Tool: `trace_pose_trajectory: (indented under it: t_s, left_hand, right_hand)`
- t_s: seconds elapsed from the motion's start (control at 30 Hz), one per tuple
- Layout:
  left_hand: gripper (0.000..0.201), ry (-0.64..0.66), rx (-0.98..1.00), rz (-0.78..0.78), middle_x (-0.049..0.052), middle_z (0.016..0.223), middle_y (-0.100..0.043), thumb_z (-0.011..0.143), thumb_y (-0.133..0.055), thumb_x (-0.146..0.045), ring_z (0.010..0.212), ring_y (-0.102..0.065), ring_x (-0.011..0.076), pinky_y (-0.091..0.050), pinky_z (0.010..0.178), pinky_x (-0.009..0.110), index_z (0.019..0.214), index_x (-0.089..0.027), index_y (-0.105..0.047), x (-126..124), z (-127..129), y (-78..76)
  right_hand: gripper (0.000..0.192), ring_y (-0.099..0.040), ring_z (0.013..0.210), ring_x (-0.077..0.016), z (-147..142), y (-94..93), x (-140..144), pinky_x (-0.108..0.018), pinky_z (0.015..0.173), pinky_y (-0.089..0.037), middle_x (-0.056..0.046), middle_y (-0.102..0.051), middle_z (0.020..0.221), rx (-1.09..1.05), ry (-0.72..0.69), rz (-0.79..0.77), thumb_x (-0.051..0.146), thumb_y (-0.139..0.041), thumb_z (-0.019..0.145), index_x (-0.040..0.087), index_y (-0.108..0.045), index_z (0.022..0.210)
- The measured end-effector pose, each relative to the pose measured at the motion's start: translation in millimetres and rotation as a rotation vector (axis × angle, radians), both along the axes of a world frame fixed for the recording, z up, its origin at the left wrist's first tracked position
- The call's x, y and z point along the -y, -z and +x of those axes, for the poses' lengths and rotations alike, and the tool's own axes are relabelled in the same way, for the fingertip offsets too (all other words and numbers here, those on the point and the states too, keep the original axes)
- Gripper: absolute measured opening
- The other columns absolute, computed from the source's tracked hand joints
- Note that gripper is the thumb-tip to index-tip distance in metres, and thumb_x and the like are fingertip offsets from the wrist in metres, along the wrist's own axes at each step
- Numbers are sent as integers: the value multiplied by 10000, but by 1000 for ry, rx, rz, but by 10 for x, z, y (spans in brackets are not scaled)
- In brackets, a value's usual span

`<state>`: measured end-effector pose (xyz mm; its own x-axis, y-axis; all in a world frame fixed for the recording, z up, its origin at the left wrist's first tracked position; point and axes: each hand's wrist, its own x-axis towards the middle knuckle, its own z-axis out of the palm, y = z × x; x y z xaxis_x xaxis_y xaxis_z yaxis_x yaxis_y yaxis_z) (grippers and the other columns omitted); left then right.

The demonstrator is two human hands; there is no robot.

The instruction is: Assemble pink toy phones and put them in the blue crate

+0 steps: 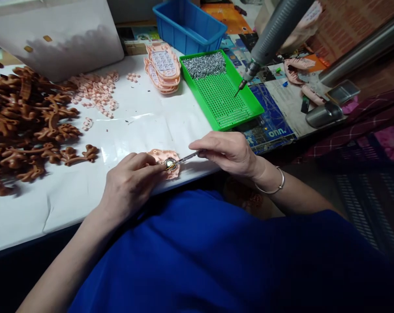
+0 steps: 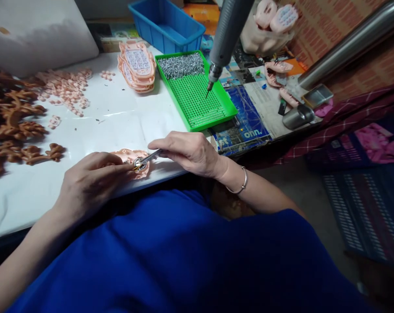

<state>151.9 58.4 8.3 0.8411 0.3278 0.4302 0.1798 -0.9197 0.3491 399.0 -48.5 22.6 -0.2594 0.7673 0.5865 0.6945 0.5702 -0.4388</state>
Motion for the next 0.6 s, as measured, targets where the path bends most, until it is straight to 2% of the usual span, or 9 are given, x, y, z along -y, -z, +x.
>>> trace_pose_trajectory:
  t_s: [0.23,0.43,0.6]
  left_hand:
    - [93,-57,77,67,19,775,-652,912,-650,-226,670,-567,135,-450,574,247,875,-174,-717,47,55,25]
    - [195,9,18,19,32,820,-682,964,-570,-283,713,-603,142,-474,594,251,961,-183,-738,-5,19,9]
    - [241,-14,3,-4,39,834,-695,983,-527,-303,717,-608,155,-473,592,270,959,-199,-744,-4,1,27]
  right_hand:
    - [305,-658,818,-99,59,44,100,-216,725,-536,-71,-702,915,218,-66,113,195,-372,1035,147,-641,1172]
    - [185,-662,821,-83,9,72,98,-177,734,-536,-71,-714,908,0,-11,39,122,-584,947,95,-665,1111]
    - [186,-645,770,-73,-17,74,90,-171,719,-536,-61,-712,872,-59,38,7,114,-600,936,79,-675,1102]
